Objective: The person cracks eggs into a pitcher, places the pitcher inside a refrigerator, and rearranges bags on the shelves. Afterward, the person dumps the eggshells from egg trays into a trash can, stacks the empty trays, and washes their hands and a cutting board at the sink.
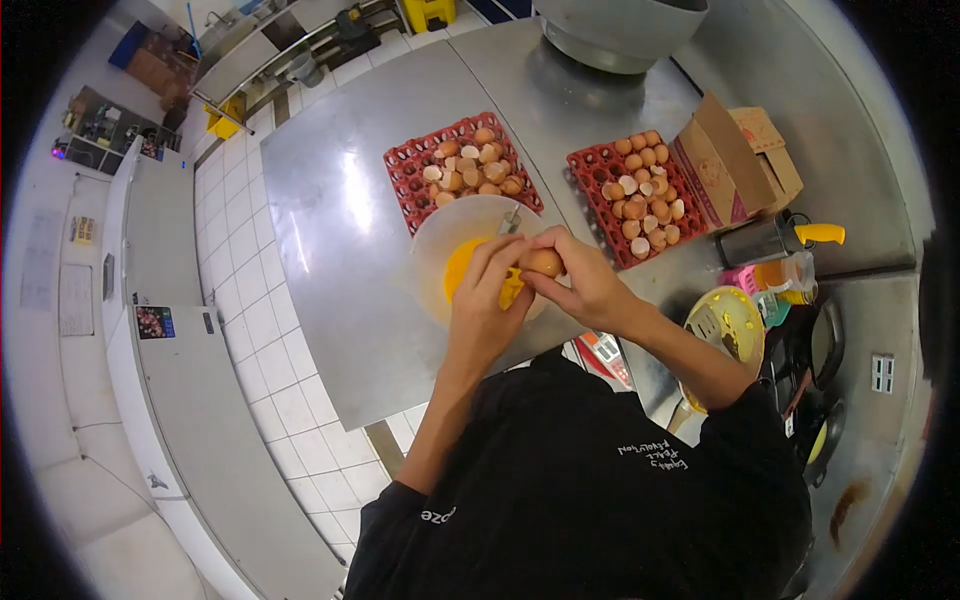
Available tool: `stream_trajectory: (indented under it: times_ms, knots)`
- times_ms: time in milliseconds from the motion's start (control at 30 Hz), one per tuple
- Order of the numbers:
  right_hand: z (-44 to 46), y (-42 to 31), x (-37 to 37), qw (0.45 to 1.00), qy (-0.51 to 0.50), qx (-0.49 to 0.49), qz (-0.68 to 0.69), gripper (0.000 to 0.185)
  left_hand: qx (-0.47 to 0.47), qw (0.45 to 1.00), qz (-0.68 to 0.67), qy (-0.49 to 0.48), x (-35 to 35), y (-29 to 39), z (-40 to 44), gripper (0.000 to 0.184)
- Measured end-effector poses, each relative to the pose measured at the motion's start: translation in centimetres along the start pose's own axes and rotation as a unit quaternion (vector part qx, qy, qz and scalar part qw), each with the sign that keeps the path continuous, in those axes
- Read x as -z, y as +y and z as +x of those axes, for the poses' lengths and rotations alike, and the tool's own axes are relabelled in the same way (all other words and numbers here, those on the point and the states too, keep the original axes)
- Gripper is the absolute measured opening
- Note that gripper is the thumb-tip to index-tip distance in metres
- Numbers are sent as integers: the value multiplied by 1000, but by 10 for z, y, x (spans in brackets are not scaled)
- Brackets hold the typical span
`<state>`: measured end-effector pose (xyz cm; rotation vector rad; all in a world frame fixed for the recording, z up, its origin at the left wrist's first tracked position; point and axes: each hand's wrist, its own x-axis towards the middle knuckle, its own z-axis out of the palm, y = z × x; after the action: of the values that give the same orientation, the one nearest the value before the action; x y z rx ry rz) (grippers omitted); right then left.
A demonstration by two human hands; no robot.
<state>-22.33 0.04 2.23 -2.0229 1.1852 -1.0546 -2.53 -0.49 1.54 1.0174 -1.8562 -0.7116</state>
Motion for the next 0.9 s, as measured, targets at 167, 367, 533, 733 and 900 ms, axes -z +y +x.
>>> stream_trajectory:
  times_ms: [167,367,533,733,900]
  knots:
    - [25,-1,6,899,-159,-272,305,42,-68,997,17,10,16,-5,-3,50]
    - [30,14,5,987,-157,16,-9,46,-49,997,62,-17,28,-2,-9,45]
    - [30,-3,13,982,-116,7,-147,54,-24,979,204,-3,39,-6,-5,36]
    - [23,-3,11,999,-29,-16,42,53,217,949,-229,-2,24,2,0,33]
    - [8,22,26,992,20,-46,119,43,157,975,-150,-43,4,6,7,37]
